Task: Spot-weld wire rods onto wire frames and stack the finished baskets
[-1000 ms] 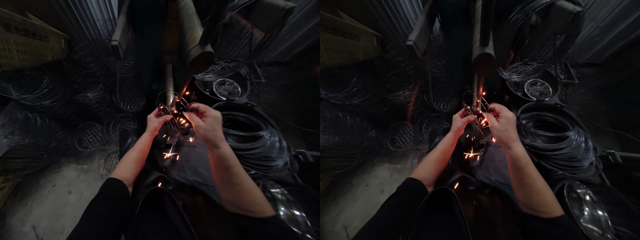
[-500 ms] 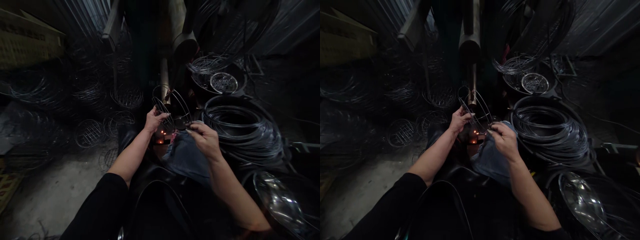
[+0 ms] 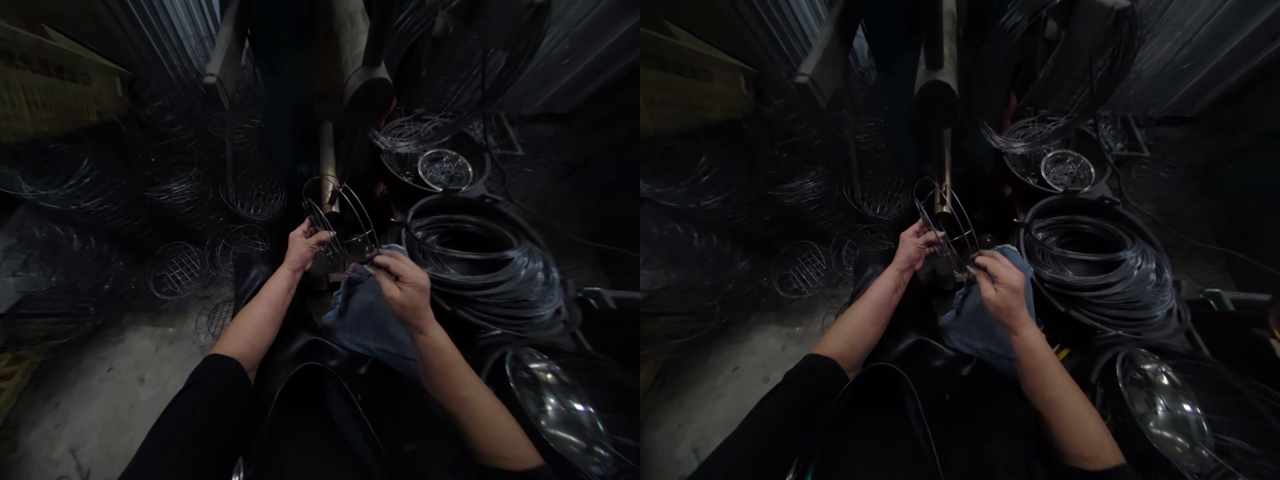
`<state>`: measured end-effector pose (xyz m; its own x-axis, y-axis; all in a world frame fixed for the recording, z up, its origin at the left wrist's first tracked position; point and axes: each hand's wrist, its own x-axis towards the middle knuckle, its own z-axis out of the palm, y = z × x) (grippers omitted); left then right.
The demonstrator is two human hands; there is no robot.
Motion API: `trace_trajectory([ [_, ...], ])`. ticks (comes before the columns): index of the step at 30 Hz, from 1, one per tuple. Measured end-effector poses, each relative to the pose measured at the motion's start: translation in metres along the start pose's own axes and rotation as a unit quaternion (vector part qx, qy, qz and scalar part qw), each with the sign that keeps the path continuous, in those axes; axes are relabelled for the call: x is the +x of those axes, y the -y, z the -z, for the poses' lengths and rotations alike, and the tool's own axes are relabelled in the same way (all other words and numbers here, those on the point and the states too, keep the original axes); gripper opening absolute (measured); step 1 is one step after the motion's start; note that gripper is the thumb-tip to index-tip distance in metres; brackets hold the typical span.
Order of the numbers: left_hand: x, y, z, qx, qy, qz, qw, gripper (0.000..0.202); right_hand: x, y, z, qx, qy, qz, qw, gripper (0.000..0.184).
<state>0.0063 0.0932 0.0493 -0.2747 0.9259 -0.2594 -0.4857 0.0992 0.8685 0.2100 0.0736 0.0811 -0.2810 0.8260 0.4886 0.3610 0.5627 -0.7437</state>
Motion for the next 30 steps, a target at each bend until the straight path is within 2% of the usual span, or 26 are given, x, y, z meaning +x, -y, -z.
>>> trace_trajectory([
  [8,0.013,0.001,0.006,-0.040,0.000,0.079,0.996,0.047,0.022,0.020,-0.010,-0.004,-0.014,0.024,1.000,0.012],
  [18,0.029,-0.003,0.007,-0.072,-0.016,0.115,0.991,0.036,0.065,0.030,-0.022,-0.031,0.004,0.042,0.999,0.014],
  [25,0.033,0.000,0.005,-0.072,-0.031,0.141,0.987,0.031,0.081,0.029,-0.020,-0.057,0.031,0.005,0.998,0.012],
  [30,0.028,0.004,0.003,-0.084,-0.026,0.145,0.986,0.036,0.077,0.033,-0.018,-0.027,0.027,-0.016,0.999,0.010],
])
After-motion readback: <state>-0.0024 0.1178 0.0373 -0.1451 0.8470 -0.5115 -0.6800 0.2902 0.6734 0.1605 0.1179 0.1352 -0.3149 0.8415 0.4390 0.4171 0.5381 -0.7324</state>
